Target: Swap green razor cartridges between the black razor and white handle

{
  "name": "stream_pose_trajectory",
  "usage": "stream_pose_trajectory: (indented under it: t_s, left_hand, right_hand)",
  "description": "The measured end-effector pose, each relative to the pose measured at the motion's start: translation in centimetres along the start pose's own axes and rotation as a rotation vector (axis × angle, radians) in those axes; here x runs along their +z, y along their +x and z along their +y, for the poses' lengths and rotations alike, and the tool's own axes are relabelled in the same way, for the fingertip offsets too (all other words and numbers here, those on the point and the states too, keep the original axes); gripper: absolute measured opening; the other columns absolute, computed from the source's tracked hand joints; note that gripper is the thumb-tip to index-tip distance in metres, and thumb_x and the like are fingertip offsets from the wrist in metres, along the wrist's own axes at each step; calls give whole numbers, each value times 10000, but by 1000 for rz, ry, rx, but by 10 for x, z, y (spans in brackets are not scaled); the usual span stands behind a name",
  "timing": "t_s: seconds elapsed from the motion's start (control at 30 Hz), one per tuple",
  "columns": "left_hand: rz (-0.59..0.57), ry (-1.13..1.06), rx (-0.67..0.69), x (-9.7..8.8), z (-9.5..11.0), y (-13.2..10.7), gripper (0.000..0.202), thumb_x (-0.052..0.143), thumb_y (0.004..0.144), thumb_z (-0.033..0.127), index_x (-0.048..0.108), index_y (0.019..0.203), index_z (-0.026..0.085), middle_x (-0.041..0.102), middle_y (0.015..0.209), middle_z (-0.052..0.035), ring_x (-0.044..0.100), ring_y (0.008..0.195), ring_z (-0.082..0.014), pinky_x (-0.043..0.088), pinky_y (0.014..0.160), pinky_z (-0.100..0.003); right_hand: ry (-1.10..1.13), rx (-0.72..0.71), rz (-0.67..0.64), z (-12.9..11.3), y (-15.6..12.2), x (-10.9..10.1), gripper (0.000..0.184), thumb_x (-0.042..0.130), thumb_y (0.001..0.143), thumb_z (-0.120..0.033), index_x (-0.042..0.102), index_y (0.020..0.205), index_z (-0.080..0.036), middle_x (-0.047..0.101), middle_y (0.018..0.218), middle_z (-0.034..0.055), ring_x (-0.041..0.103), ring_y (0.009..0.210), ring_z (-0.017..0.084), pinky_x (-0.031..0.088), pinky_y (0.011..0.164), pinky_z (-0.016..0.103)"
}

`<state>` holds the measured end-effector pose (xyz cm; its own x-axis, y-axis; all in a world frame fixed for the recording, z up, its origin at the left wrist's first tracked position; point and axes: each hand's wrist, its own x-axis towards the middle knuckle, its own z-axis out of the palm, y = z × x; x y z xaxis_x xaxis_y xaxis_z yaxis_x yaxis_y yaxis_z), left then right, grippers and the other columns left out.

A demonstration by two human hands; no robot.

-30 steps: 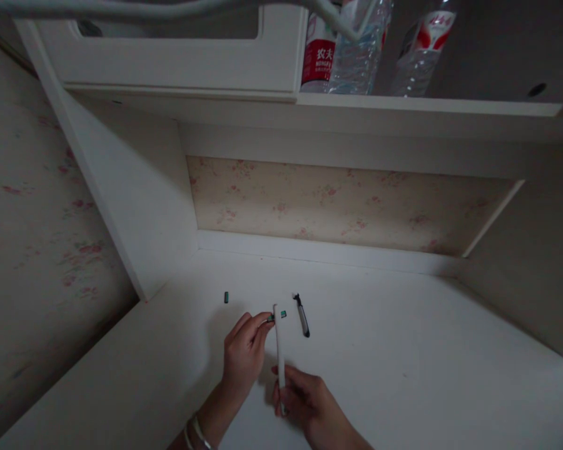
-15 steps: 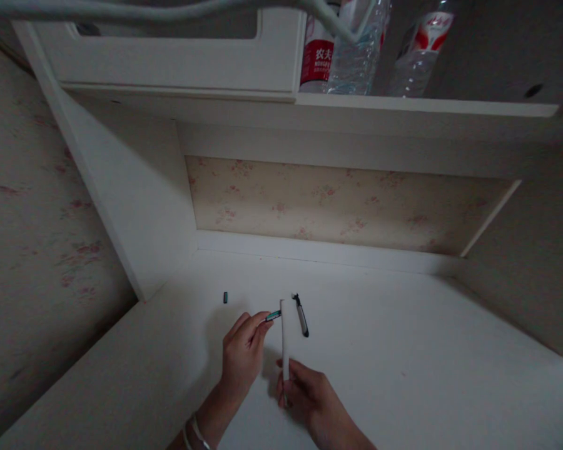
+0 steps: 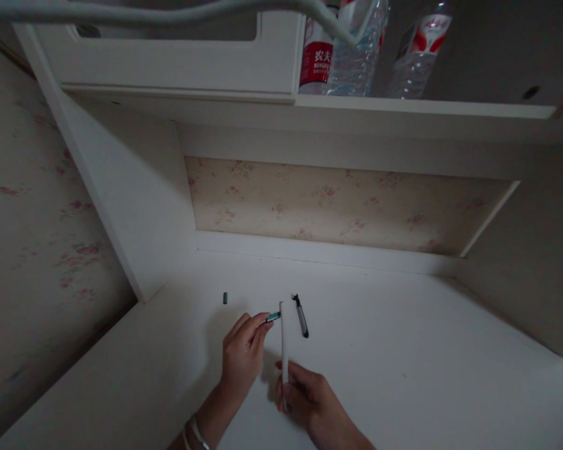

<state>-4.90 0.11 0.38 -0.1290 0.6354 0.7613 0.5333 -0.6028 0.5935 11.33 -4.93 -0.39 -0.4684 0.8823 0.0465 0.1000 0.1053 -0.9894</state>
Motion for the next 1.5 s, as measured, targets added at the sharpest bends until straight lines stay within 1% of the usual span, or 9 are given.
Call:
stream_pose_trajectory:
  t_s: [0.17,0.37,0.57,0.7,0.8,0.93,1.1,1.23,1.5]
  left_hand:
    - [1,0,-4,1,-2,-1,148,548,887,198,681,935,156,534,656,12,494,511,-85,422,486,-173]
    - [-14,-4,-6,1,-2,-1,139,567,882,211,681,947,167,521,637,21,480,501,-85,412,481,-175]
    - [-25,18,-13,1,-6,-4,151,535,897,201,676,942,173,556,682,8,519,542,-92,434,521,-182]
    - [-9,14,-1,0,-4,-2,128,569,883,216,676,939,172,536,649,19,505,529,-91,426,510,-182]
    - [1,15,-3,0,-2,-1,123,579,877,217,677,937,172,535,643,23,493,515,-87,419,498,-180]
    - [-7,7,-12,1,-2,0,127,576,877,217,680,938,178,555,660,16,503,518,-89,429,500,-182]
    - [-8,1,-16,2,-2,-1,142,550,892,220,676,938,174,562,673,6,520,530,-95,441,501,-186]
    - [-10,-4,-15,1,-1,-1,127,568,881,215,675,935,172,538,647,15,501,514,-91,429,485,-181]
    - [-24,2,-20,1,-3,-2,139,549,884,196,679,925,166,548,664,11,513,528,-90,428,505,-181]
  right_hand:
    - [21,-30,-126,2,-2,4,263,521,916,-382,628,964,-147,623,774,42,562,696,167,419,644,265]
    - [0,-14,1,4,2,0,254,521,916,-373,614,869,-142,575,721,23,528,688,160,397,633,261]
    - [10,-36,-124,11,1,2,219,521,916,-330,636,898,-145,605,762,34,560,710,168,416,652,268]
    - [10,-30,-16,4,1,0,262,513,926,-377,619,856,-148,561,709,19,521,689,156,396,638,268]
    - [85,-41,18,6,2,0,325,503,926,-438,586,1075,-162,542,751,16,493,642,137,412,617,272]
    - [156,-70,-57,17,2,6,541,484,929,-473,343,1391,-229,551,861,32,500,614,123,446,573,266]
    - [123,-56,-95,19,1,8,410,488,937,-412,476,1296,-213,543,792,15,512,618,123,463,561,247]
    - [151,-33,-13,14,1,7,409,502,927,-397,479,1296,-220,540,835,25,532,657,138,494,556,252]
    - [164,-32,-72,11,1,8,400,515,913,-468,537,1219,-212,532,847,29,521,635,125,493,531,240]
